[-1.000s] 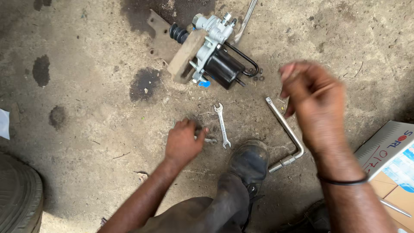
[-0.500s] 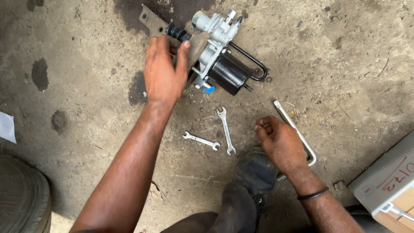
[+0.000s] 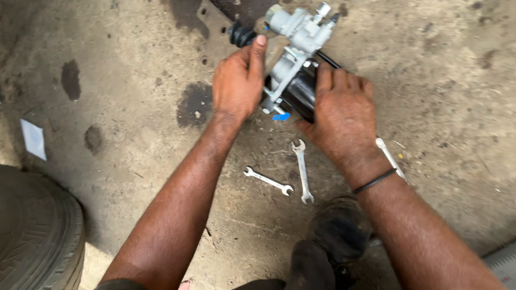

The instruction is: The person sits on the floor and uses two wrenches to tighten bolts on a mechanical device with a black cylindrical component and a metal shaft. They rotate the device to access different sides and continue adjusting fasteners throughout the clip.

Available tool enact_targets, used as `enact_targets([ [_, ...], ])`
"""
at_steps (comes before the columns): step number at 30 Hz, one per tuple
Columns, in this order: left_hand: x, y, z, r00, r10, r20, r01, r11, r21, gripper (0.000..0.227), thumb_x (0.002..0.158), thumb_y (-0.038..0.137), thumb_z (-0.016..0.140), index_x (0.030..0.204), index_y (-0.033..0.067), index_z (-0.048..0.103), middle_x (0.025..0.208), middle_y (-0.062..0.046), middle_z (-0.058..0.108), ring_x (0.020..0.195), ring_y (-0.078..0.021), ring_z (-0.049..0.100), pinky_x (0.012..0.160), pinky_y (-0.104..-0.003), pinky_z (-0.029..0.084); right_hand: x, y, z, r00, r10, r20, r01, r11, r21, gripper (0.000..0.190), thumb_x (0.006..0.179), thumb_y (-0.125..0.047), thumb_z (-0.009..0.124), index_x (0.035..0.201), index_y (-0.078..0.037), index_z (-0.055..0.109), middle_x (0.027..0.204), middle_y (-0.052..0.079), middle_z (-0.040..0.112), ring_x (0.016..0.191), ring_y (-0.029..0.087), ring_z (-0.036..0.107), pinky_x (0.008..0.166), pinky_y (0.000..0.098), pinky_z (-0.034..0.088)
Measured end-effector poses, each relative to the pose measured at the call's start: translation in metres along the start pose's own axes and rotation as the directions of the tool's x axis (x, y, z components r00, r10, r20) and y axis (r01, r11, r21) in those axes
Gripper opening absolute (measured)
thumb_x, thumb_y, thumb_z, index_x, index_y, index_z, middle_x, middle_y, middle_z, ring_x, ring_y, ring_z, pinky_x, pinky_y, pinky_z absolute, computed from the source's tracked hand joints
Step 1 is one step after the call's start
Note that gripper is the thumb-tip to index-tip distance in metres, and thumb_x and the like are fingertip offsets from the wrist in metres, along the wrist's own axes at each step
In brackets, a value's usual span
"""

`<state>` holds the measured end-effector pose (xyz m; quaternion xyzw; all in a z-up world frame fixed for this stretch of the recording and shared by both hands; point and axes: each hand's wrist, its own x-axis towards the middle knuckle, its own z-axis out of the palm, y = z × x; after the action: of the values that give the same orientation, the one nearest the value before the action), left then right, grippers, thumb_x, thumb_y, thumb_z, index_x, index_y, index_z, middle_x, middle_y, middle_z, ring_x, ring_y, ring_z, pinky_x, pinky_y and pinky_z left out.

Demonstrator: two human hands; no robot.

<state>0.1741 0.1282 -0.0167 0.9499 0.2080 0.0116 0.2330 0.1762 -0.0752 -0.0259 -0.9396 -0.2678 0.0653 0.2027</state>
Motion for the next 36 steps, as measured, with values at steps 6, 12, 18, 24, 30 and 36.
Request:
enact_targets([
  [6,0.0,0.005,-0.001,0.995,-0.094,0.023,0.091,0.991,0.095,0.072,0.102,0.062,0.025,0.096,0.0138,0.079,0.078,-0.014,0.077,0.081,-0.0344,0.076,0.083,-0.051,0.054,0.017,-0.001,0.001,0.927,0.133,0.351,-0.131,0.991,-0.029,0.094,0.066,-0.054,0.094,0.132,-0.001,0.053,0.094,0.015,0.071,0.082,0.029,0.071,0.1,0.05,0.046],
  [12,-0.009,0.001,-0.005,0.999,-0.05,0.005,0.048,0.982,0.181,0.07,0.104,0.057,0.024,0.088,0.0127,0.076,0.074,-0.015,0.073,0.078,-0.0371,0.073,0.084,-0.055,0.053,-0.02,-0.014,0.013,0.982,0.127,0.143,-0.139,0.987,0.08,0.092,0.061,-0.048,0.096,0.128,0.002,0.056,0.092,0.017,0.073,0.072,0.03,0.07,0.094,0.0484,0.048],
  [18,-0.014,-0.022,-0.01,0.98,-0.106,0.167,0.081,0.986,0.148,0.071,0.105,0.057,0.028,0.079,0.0071,0.072,0.071,-0.017,0.071,0.071,-0.0341,0.072,0.076,-0.05,0.058,-0.057,-0.042,0.031,0.973,0.218,0.074,-0.226,0.966,0.123,0.083,0.069,-0.051,0.092,0.123,0.001,0.057,0.082,0.015,0.072,0.063,0.031,0.068,0.095,0.0496,0.047],
  [24,-0.022,-0.025,0.003,0.972,-0.172,0.157,0.144,0.974,0.177,0.07,0.105,0.056,0.029,0.078,0.0063,0.071,0.075,-0.018,0.071,0.07,-0.0365,0.071,0.07,-0.052,0.057,-0.071,-0.044,0.039,0.972,0.232,0.022,-0.233,0.96,0.156,0.088,0.065,-0.049,0.09,0.126,0.005,0.056,0.083,0.016,0.07,0.063,0.031,0.068,0.096,0.0513,0.044],
  [30,-0.014,-0.022,-0.005,1.0,0.017,-0.015,-0.014,0.984,0.176,0.062,0.103,0.05,0.04,0.082,0.0021,0.074,0.086,-0.027,0.07,0.086,-0.048,0.066,0.08,-0.058,0.05,-0.078,-0.047,0.031,0.977,0.204,-0.057,-0.196,0.973,0.118,0.091,0.068,-0.054,0.088,0.128,0.007,0.056,0.091,0.017,0.069,0.066,0.032,0.069,0.091,0.0535,0.042],
  [36,-0.011,-0.043,-0.01,0.995,-0.092,0.033,0.086,0.984,0.158,0.063,0.103,0.05,0.045,0.078,0.0002,0.072,0.078,-0.021,0.071,0.076,-0.0371,0.07,0.077,-0.051,0.052,-0.075,-0.06,0.025,0.964,0.257,0.075,-0.264,0.957,0.116,0.09,0.069,-0.053,0.087,0.129,0.006,0.057,0.092,0.015,0.069,0.063,0.032,0.068,0.097,0.0581,0.04],
])
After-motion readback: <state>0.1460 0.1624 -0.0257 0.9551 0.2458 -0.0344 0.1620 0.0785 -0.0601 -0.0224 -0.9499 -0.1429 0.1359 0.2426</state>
